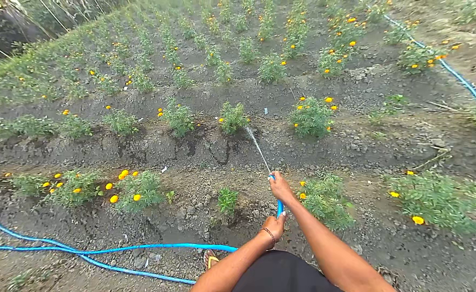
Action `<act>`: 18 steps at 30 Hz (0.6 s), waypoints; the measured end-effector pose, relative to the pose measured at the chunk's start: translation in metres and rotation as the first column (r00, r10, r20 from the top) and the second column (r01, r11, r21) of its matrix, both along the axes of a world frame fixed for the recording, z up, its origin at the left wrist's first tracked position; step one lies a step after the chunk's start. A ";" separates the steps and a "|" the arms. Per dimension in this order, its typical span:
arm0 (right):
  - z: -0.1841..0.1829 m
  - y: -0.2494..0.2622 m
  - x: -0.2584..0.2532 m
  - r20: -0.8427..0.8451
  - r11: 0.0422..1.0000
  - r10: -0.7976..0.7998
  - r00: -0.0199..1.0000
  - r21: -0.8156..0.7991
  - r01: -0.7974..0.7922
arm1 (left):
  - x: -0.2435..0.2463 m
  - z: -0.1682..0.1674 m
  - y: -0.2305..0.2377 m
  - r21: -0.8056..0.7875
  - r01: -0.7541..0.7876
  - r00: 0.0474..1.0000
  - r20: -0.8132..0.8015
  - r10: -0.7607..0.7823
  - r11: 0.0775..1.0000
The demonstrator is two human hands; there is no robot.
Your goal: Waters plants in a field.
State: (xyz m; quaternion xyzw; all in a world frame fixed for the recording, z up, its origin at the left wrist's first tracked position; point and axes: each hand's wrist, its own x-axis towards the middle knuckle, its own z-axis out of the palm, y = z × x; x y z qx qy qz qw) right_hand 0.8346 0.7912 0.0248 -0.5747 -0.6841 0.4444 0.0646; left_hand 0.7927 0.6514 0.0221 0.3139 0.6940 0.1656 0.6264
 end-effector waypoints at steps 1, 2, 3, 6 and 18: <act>0.001 0.000 -0.001 0.003 1.000 0.005 1.000 -0.003 -0.005 | -0.001 0.000 0.000 0.003 -0.004 1.000 0.001 0.004 1.000; 0.001 -0.001 -0.002 0.007 1.000 0.008 1.000 -0.006 -0.008 | -0.001 0.000 -0.001 0.005 -0.007 1.000 0.004 0.007 1.000; 0.001 -0.001 -0.003 0.010 1.000 0.012 1.000 -0.008 -0.012 | -0.002 0.000 -0.001 0.004 -0.008 1.000 0.005 0.008 1.000; 0.000 -0.001 -0.007 0.017 0.999 0.033 0.999 -0.011 -0.032 | -0.004 0.001 -0.002 0.004 -0.016 1.000 0.009 0.016 1.000; -0.005 -0.002 -0.011 -0.005 0.998 0.057 0.998 -0.014 -0.057 | -0.005 0.002 -0.004 -0.014 -0.022 1.000 -0.003 0.022 1.000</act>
